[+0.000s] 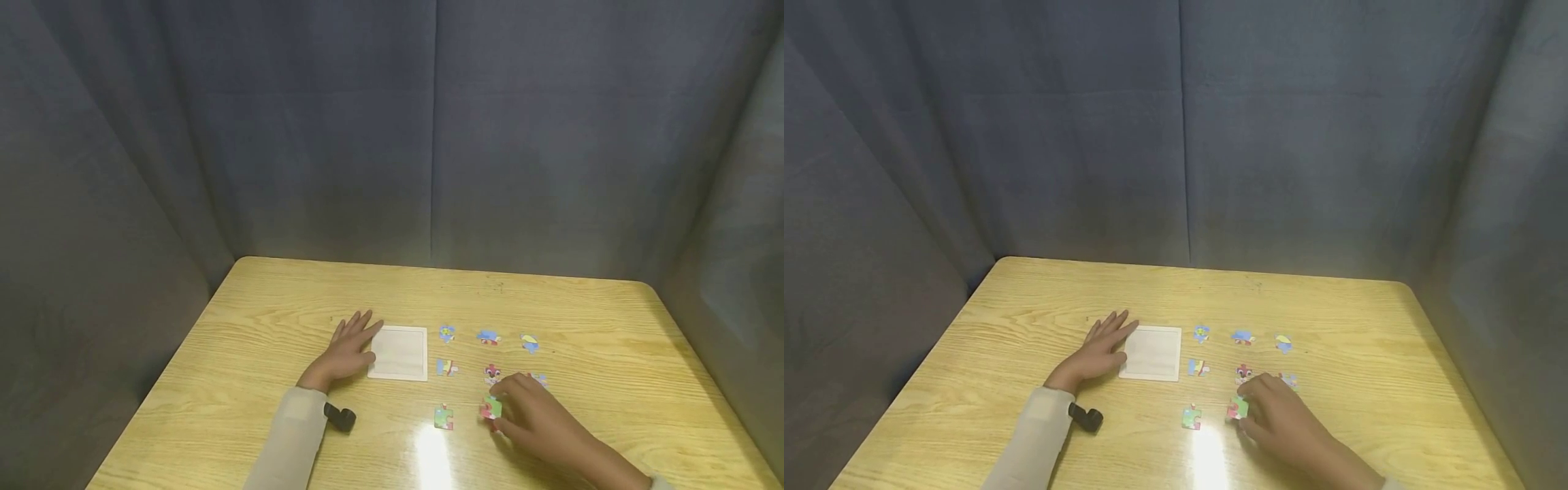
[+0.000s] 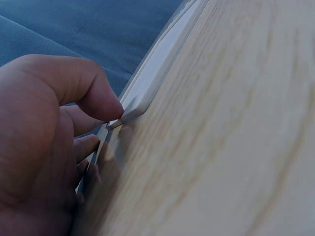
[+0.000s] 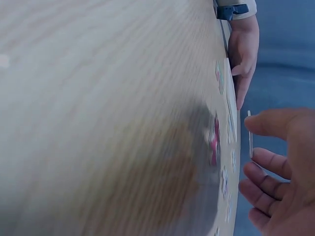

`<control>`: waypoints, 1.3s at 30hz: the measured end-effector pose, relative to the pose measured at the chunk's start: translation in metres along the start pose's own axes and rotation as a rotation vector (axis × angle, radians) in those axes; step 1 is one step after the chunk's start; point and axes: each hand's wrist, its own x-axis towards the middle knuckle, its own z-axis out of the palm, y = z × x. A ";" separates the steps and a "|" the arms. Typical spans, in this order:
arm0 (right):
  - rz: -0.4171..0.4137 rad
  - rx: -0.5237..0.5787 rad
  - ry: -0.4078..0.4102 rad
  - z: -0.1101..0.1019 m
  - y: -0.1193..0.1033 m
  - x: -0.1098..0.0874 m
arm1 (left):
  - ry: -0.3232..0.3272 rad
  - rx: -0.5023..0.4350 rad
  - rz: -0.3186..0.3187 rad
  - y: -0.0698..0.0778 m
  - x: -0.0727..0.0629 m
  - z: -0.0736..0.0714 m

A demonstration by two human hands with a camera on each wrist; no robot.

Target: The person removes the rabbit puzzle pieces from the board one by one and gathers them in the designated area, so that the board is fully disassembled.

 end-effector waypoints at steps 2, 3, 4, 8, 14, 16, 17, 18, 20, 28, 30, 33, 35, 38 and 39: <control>0.006 0.004 0.011 -0.003 0.002 -0.006 | -0.005 0.002 -0.003 -0.001 0.000 0.000; 0.013 0.001 0.018 -0.004 0.003 -0.009 | -0.005 -0.001 -0.002 -0.001 0.000 0.000; 0.016 -0.011 0.024 -0.006 0.004 -0.012 | -0.005 -0.002 0.000 -0.001 0.000 0.001; 0.033 -0.057 0.036 -0.010 0.010 -0.023 | -0.004 -0.011 0.005 -0.001 0.001 0.001; 0.039 -0.108 0.046 -0.013 0.021 -0.036 | -0.003 -0.018 0.010 -0.001 0.001 0.000; 0.043 -0.103 0.041 -0.014 0.024 -0.039 | -0.004 -0.016 0.008 -0.001 0.001 0.000; 0.044 -0.097 0.037 -0.014 0.025 -0.040 | -0.005 -0.015 0.008 -0.002 0.002 0.001; 0.043 -0.094 0.034 -0.014 0.026 -0.042 | -0.007 -0.014 0.006 -0.002 0.002 0.001; 0.039 -0.093 0.035 -0.015 0.028 -0.044 | -0.007 -0.014 0.005 -0.002 0.002 0.001; 0.042 -0.129 0.057 -0.018 0.034 -0.050 | -0.005 -0.006 0.005 -0.002 0.001 0.001; 0.058 -0.120 0.051 -0.018 0.036 -0.051 | -0.002 -0.007 0.008 -0.002 0.001 0.001; 0.067 -0.114 0.050 -0.017 0.039 -0.053 | -0.001 -0.013 0.004 -0.002 0.001 0.001; 0.062 -0.116 0.055 -0.017 0.040 -0.055 | 0.000 -0.013 0.004 -0.002 0.001 0.002; 0.046 -0.122 0.065 -0.016 0.042 -0.057 | 0.000 -0.005 0.003 -0.002 0.001 0.002; 0.039 -0.124 0.068 -0.016 0.042 -0.058 | 0.001 -0.004 0.004 -0.002 0.001 0.002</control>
